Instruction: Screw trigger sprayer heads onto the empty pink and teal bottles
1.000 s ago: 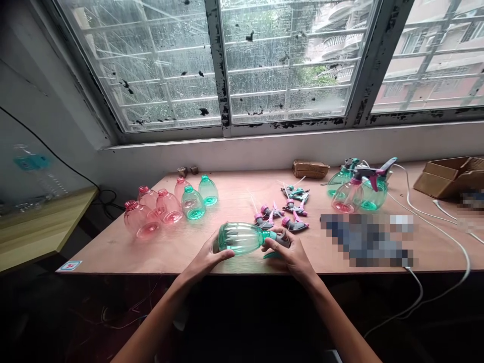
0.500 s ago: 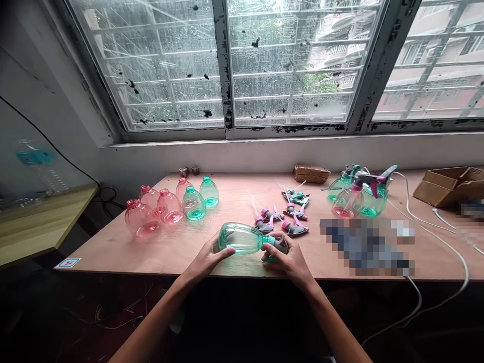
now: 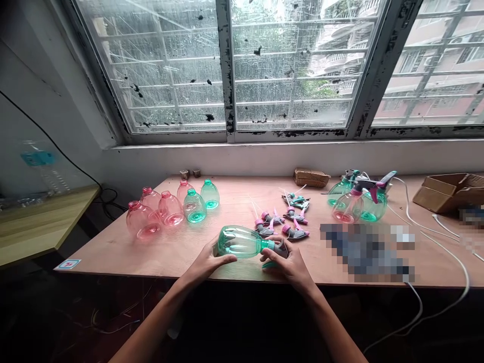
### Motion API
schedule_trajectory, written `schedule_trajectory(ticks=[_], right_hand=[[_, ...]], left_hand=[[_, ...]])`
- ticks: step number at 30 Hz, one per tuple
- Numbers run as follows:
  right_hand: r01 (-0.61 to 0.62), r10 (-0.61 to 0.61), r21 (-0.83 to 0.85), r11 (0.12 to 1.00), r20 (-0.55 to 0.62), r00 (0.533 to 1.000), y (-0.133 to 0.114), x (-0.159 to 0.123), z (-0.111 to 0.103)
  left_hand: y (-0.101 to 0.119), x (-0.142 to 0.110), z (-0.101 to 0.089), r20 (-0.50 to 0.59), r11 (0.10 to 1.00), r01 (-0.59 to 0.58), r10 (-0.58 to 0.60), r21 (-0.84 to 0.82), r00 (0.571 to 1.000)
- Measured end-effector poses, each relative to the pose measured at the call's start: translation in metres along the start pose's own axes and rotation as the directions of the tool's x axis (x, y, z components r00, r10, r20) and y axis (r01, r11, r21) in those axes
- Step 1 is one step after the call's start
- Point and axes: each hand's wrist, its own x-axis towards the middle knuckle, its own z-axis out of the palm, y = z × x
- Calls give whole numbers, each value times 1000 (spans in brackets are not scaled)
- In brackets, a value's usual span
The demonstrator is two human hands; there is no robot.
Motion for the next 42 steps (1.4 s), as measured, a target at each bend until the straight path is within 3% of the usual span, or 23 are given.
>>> schedule_trajectory(ticks=[5, 12, 17, 23, 30, 42], right_hand=[[33, -33, 10, 999, 14, 999, 1, 1, -1], [41, -41, -5, 999, 11, 999, -1, 0, 1], [52, -54, -38, 998, -38, 998, 0, 1, 0], [88, -92, -87, 992, -46, 995, -1, 0, 0], [90, -94, -54, 994, -62, 994, 1, 3, -2], [32, -33, -44, 999, -17, 999, -5, -2, 5]], left_hand=[[-8, 0, 0, -56, 999, -48, 50, 25, 997], [-1, -1, 0, 17, 998, -49, 48, 39, 999], [-9, 0, 0, -31, 991, -90, 94, 98, 995], [-8, -2, 0, -28, 990, -41, 45, 135, 999], [-7, 1, -1, -32, 986, -88, 93, 139, 995], [3, -1, 1, -35, 989, -52, 57, 140, 998]])
